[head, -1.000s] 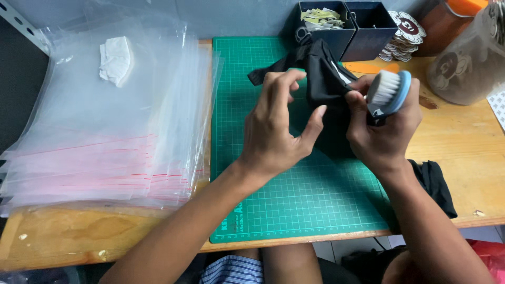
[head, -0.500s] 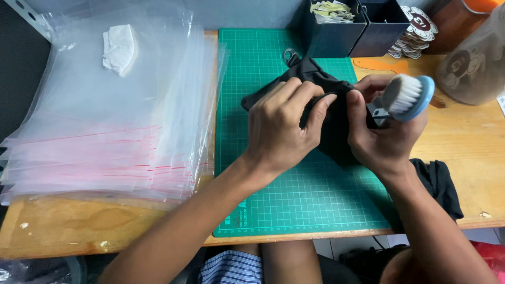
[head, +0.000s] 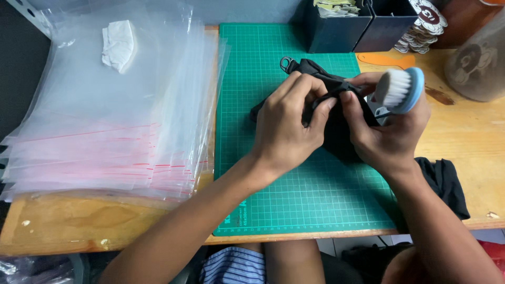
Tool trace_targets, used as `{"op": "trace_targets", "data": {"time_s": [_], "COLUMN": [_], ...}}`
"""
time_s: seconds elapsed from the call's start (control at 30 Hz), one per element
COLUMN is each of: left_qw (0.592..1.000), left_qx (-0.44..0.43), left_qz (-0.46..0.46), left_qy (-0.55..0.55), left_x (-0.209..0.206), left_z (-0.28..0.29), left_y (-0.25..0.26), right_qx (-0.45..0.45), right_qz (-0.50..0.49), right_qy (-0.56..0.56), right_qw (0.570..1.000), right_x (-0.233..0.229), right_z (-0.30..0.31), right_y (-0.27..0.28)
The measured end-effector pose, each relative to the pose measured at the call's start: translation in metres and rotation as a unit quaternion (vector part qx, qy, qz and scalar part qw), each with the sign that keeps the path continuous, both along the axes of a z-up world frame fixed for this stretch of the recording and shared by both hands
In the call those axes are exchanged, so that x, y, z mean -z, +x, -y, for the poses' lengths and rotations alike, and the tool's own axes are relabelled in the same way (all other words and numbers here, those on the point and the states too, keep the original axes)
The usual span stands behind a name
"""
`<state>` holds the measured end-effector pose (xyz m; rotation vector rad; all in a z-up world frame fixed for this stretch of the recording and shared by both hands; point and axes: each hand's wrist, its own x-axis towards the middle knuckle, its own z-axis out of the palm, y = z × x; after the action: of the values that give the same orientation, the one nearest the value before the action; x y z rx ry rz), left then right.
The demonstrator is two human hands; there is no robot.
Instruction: The person cleans a black shoulder bag using a blue brush, scrubbing the front, sides, and straps. They then place the bag into a clear plastic bag and attach a keychain to the bag's zipper.
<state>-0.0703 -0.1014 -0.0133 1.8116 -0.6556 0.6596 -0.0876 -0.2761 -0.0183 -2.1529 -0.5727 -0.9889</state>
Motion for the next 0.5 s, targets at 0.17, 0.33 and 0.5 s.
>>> {"op": "trace_targets", "data": {"time_s": [0.17, 0.33, 0.5], "left_qw": [0.999, 0.991, 0.962], "left_qx": [0.016, -0.008, -0.054], "left_qz": [-0.021, -0.045, 0.125], "left_qy": [0.018, 0.124, 0.237], "left_x": [-0.003, 0.004, 0.026], "left_z": [-0.007, -0.020, -0.021], "left_y": [0.009, 0.026, 0.039], "right_qx": [0.008, 0.012, 0.048], "right_qz": [-0.022, -0.034, -0.027], "right_qy": [0.009, -0.022, -0.067], "right_qw": [1.000, 0.999, 0.996], "right_x": [0.002, 0.020, 0.032], "right_z": [0.004, 0.009, 0.018], "right_y": [0.002, 0.010, 0.018]}}
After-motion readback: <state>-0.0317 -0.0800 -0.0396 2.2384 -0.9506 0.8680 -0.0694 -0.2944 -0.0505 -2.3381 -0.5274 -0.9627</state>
